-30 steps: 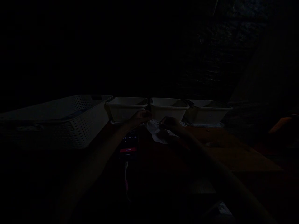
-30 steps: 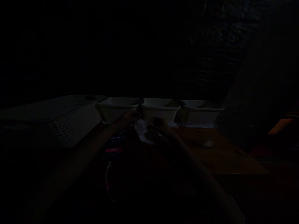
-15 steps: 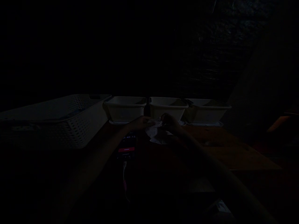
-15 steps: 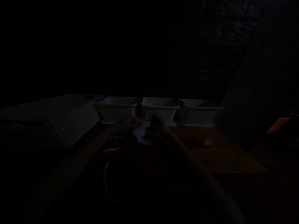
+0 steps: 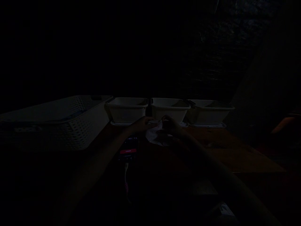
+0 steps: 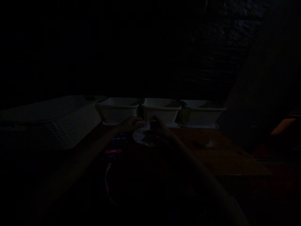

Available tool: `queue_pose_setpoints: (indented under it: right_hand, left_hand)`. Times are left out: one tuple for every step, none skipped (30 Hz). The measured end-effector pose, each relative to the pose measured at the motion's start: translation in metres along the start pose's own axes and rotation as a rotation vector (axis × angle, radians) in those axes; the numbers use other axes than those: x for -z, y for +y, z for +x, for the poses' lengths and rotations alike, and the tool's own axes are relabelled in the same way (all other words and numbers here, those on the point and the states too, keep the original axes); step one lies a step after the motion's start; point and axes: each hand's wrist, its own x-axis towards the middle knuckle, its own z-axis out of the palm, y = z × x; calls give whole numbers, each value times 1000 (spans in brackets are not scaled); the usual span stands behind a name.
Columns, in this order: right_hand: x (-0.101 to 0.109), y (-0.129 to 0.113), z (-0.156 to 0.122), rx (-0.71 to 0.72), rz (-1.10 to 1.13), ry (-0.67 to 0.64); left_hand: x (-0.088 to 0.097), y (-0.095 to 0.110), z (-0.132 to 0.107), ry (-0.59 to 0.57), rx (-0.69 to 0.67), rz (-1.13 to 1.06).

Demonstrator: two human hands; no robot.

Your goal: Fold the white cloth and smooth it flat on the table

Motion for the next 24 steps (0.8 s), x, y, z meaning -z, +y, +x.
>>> queue_pose_setpoints:
  right_hand:
    - [0, -1, -1, -14, -15, -4]
    - [-1, -1, -1, -34, -41, 3]
    - [-1, -1, -2, -56, -80, 18]
    - [-2, -1, -3, -73, -131, 31]
    - [-2, 0, -3, -88, -190, 25]
    - [-2, 1, -4, -105, -250, 5]
    - [-2, 2, -4, -125, -309, -15]
    - [-2, 3, -5, -147, -364, -25]
    - [-2, 3, -5, -164, -417, -19]
    - [-2, 3, -6, -172, -463, 6]
    - [-2, 1, -7, -168, -502, 40]
    - [-2, -1, -8, -152, -530, 70]
    - [-1, -5, -9, -131, -551, 82]
    - [-2, -10, -10, -114, -564, 79]
    - [-2, -14, -12, -103, -570, 74]
    - [-2, -19, -13, -94, -575, 69]
    - [-1, -23, -14, -84, -582, 63]
    - [-1, -26, -16, -73, -592, 59]
    - [0, -28, -17, -63, -603, 54]
    - [2, -29, -18, -54, -615, 49]
    - [4, -30, -19, -45, -628, 47]
    - [6, -30, -20, -34, -642, 49]
    - [9, -29, -21, -21, -657, 55]
    - [11, -29, -22, -5, -673, 64]
  left_hand:
    - [1, 1, 0, 18, -6, -2]
    - [2, 2, 0, 41, -11, -13]
    - [3, 3, 1, 65, -11, -34]
    - [4, 4, 2, 90, -6, -69]
    - [6, 4, 3, 117, 2, -115]
    - [8, 4, 4, 147, 9, -166]
    - [10, 5, 5, 183, 14, -216]
    - [12, 5, 6, 224, 17, -257]
    - [14, 5, 7, 270, 19, -287]
    - [16, 5, 7, 317, 21, -305]
    - [18, 5, 8, 363, 24, -314]
    - [20, 5, 8, 404, 27, -320]
    - [22, 4, 8, 438, 31, -327]
    - [24, 4, 8, 463, 34, -336]
    - [26, 2, 8, 482, 35, -344]
    - [28, 1, 9, 499, 35, -349]
    - [30, -1, 9, 511, 34, -347]
    - [31, -4, 10, 518, 30, -339]
    - [32, -7, 10, 526, 23, -327]
    - [33, -10, 11, 531, 17, -317]
    - [34, -13, 12, 535, 15, -308]
    - [35, -15, 12, 538, 20, -304]
    - [35, -18, 13, 543, 32, -297]
    - [35, -20, 13, 543, 52, -285]
